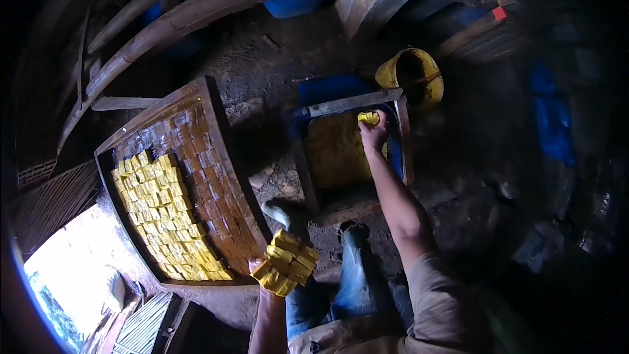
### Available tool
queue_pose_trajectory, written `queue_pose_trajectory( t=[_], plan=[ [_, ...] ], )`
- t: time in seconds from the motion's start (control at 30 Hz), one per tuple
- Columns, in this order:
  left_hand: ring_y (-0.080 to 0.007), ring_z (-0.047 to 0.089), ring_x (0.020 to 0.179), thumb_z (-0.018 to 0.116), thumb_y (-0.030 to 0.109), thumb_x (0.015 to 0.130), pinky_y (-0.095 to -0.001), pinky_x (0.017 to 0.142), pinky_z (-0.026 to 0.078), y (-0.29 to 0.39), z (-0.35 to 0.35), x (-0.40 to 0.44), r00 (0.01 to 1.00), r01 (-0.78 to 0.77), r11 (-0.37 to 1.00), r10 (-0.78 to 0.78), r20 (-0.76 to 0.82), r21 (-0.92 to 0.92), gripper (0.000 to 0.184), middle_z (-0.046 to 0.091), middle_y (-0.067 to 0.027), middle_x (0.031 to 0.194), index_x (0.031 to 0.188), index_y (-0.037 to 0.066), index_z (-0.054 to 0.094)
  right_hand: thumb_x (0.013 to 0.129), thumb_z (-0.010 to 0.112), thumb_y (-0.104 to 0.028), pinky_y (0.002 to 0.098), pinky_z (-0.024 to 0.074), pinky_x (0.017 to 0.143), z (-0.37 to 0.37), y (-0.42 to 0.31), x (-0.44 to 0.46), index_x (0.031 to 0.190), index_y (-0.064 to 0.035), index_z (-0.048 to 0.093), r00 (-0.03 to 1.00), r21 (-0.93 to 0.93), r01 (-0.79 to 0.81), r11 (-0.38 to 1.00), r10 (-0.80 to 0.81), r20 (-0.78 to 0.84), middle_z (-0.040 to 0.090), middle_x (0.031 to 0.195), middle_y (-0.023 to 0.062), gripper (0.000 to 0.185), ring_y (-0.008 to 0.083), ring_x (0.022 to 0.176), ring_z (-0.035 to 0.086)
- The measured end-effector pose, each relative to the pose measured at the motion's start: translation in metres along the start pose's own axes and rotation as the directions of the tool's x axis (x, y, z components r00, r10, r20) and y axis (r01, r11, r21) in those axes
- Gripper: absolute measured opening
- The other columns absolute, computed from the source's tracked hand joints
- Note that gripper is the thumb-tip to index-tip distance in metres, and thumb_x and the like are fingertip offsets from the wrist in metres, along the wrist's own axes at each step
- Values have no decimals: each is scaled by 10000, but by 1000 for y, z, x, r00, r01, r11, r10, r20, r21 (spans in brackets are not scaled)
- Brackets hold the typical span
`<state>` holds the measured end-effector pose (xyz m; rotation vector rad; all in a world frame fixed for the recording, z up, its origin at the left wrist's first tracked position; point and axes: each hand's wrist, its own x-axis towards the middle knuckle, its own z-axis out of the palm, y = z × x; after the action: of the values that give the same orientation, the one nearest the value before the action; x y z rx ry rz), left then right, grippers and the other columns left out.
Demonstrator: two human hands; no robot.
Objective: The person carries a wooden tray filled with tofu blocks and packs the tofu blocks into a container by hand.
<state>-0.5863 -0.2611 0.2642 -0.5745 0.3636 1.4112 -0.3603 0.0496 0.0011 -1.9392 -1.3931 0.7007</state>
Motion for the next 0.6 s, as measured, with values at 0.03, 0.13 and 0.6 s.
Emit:
queue_pose_trajectory(
  t=[0.03,0.13,0.6],
  plan=[
    [-430,530,1147,650,440,674,-541,987,436,-7,-2,4,1000,-4,1000,4,-19,-1,786,538,-211,1226,1314,27,452,612,802,-94,482,440,930,11,-3,4,1177,-123,533,993,-142,111,984,-116,-34,513,1192,206,627,417,1080,516],
    [-429,528,1150,647,430,672,-540,987,437,-24,-11,14,998,-15,1000,15,-59,-14,783,536,-212,1230,1315,29,451,599,809,-81,478,426,967,38,-1,9,1227,-146,498,988,-142,103,985,-118,-98,445,1255,245,703,421,1170,476],
    [-403,522,1165,630,318,662,-503,1000,440,-66,2,104,977,195,957,-170,131,-213,787,506,-211,1282,1377,66,418,721,655,121,333,517,726,-10,-10,7,1361,-123,315,972,267,-11,964,-52,230,459,1273,156,764,246,982,604]
  ],
)
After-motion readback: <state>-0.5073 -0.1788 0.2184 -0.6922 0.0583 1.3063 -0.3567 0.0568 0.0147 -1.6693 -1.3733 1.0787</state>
